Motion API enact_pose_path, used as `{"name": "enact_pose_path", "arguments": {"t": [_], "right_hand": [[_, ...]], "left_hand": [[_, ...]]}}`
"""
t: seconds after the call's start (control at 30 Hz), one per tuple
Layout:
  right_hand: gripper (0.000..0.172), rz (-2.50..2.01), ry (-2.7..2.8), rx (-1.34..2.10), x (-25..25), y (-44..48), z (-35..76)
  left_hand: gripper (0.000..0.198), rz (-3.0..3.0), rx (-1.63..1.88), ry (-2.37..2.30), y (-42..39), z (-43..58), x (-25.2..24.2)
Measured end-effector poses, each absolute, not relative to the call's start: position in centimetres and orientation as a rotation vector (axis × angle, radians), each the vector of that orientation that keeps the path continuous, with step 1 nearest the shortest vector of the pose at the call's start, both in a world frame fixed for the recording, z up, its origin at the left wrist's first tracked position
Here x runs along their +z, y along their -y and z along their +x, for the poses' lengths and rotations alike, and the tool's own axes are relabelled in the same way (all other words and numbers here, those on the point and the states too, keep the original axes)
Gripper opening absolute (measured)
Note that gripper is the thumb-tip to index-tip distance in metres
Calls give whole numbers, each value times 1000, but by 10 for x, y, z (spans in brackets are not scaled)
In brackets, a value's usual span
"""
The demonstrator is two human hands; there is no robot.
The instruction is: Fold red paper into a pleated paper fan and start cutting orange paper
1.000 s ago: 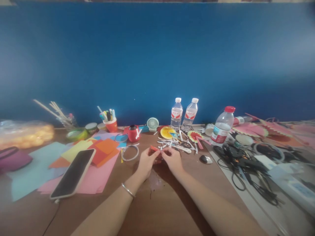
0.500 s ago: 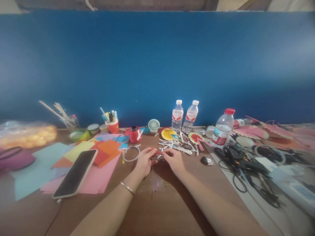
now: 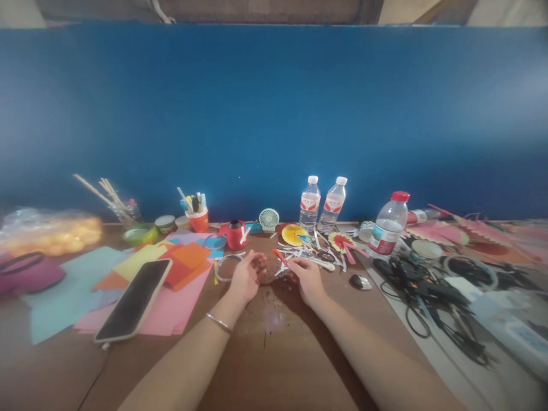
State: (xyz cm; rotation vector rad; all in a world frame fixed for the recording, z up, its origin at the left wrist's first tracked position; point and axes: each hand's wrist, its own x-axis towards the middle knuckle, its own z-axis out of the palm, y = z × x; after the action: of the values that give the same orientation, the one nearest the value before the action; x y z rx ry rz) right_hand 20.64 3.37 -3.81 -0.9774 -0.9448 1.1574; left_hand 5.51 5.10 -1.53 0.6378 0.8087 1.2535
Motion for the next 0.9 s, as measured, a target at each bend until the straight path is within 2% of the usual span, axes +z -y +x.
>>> {"name": "enact_pose_path", "arguments": {"t": [0.17,0.4,0.7,0.77,0.87,0.9], "right_hand": [[19,-916,872,1311,-35,-31,203],[22,-850,849,1408,-33,-31,200],[53,-755,811,1494,-35,-29,202],[47,-741,808,1488,-34,-30,202],[25,-751,830,1457,-33,-29,199],[23,-759,841,1443,-33,-28,197]], "left_hand": [[26,838,1188,-750,-39,68,-12],[20,891,1263,-732,-34,76,-17],[21,712,1373,-648,-35,80,-20],[21,682,1402,-641,-36,78,-20],[21,649,1418,-642,-38,77,-21],[21,643,1416,-647,-38,76,-22]]}}
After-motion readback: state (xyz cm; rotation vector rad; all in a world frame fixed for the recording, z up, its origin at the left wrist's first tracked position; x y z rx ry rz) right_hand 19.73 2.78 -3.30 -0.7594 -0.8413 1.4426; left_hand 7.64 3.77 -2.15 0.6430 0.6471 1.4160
